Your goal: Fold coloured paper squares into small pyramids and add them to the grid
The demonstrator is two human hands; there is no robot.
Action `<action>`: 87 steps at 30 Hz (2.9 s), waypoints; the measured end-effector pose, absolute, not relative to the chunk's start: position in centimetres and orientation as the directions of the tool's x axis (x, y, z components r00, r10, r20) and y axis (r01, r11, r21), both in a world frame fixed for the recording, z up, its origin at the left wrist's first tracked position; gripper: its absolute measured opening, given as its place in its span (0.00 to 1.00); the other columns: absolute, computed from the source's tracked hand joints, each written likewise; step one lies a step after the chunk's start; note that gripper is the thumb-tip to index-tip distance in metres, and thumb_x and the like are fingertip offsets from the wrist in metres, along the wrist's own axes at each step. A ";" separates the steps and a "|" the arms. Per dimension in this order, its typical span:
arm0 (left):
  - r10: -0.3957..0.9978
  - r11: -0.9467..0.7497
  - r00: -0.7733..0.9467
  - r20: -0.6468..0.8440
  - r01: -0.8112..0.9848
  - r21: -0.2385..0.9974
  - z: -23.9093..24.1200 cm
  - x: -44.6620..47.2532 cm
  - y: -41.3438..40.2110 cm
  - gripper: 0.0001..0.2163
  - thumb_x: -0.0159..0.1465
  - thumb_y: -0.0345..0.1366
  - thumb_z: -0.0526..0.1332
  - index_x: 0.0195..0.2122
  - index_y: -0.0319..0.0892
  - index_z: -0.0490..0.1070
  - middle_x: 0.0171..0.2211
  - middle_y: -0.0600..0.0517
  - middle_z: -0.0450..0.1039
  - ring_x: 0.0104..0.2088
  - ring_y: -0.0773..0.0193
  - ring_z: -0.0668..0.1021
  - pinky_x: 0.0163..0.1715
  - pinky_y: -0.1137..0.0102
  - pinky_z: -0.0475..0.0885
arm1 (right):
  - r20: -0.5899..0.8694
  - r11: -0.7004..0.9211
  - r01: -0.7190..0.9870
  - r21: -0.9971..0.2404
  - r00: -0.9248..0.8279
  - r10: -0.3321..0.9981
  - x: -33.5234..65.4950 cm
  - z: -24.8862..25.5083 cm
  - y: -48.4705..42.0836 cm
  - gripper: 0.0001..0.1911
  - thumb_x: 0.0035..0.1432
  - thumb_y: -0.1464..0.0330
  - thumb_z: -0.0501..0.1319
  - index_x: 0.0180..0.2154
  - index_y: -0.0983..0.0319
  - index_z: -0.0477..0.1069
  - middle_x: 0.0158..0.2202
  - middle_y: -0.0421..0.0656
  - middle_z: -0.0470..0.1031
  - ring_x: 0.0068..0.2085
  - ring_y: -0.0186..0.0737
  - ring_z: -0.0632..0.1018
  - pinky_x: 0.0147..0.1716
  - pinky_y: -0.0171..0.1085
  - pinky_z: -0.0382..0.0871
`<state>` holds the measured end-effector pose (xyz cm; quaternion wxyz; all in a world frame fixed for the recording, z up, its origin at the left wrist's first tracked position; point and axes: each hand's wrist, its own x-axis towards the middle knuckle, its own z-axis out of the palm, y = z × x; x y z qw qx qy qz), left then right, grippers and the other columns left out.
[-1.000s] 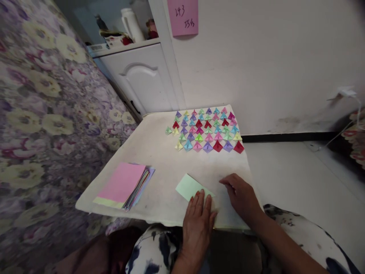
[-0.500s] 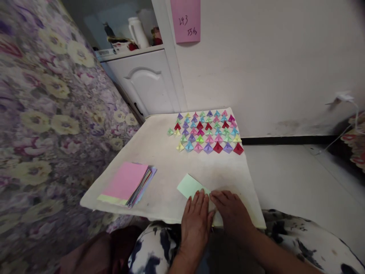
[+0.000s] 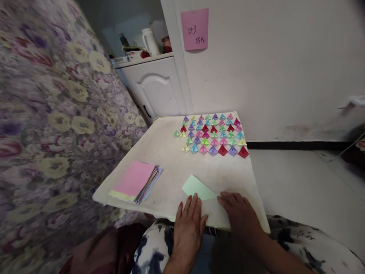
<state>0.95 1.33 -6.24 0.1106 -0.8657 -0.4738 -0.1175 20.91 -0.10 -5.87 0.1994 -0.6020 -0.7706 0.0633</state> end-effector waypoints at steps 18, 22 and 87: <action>0.917 -0.283 0.096 0.387 0.841 0.462 -5.9 0.2 3.9 0.18 0.61 0.35 0.55 0.53 0.42 0.61 0.51 0.44 0.66 0.52 0.54 0.67 0.50 0.55 0.64 | -0.013 -0.032 0.790 -0.612 0.031 0.999 18.5 -4.7 7.0 0.10 0.46 0.67 0.64 0.33 0.58 0.67 0.28 0.35 0.70 0.29 0.33 0.71 0.26 0.31 0.53; 0.959 -0.134 -0.024 0.282 0.840 0.526 -4.9 0.1 6.9 0.21 0.55 0.36 0.60 0.50 0.42 0.63 0.45 0.45 0.69 0.46 0.51 0.69 0.44 0.54 0.65 | -0.025 -0.046 0.783 -0.621 0.038 0.999 18.4 -4.7 7.0 0.11 0.46 0.67 0.64 0.34 0.58 0.67 0.29 0.35 0.70 0.29 0.33 0.71 0.27 0.31 0.53; 0.925 0.381 0.239 -0.297 -0.572 0.726 -2.3 3.2 7.9 0.11 0.57 0.35 0.62 0.40 0.36 0.71 0.32 0.47 0.77 0.31 0.63 0.78 0.32 0.71 0.72 | -0.192 -0.215 -0.067 -0.974 -0.259 0.947 19.8 -4.1 8.6 0.11 0.43 0.64 0.64 0.24 0.64 0.66 0.20 0.35 0.63 0.23 0.30 0.63 0.23 0.30 0.53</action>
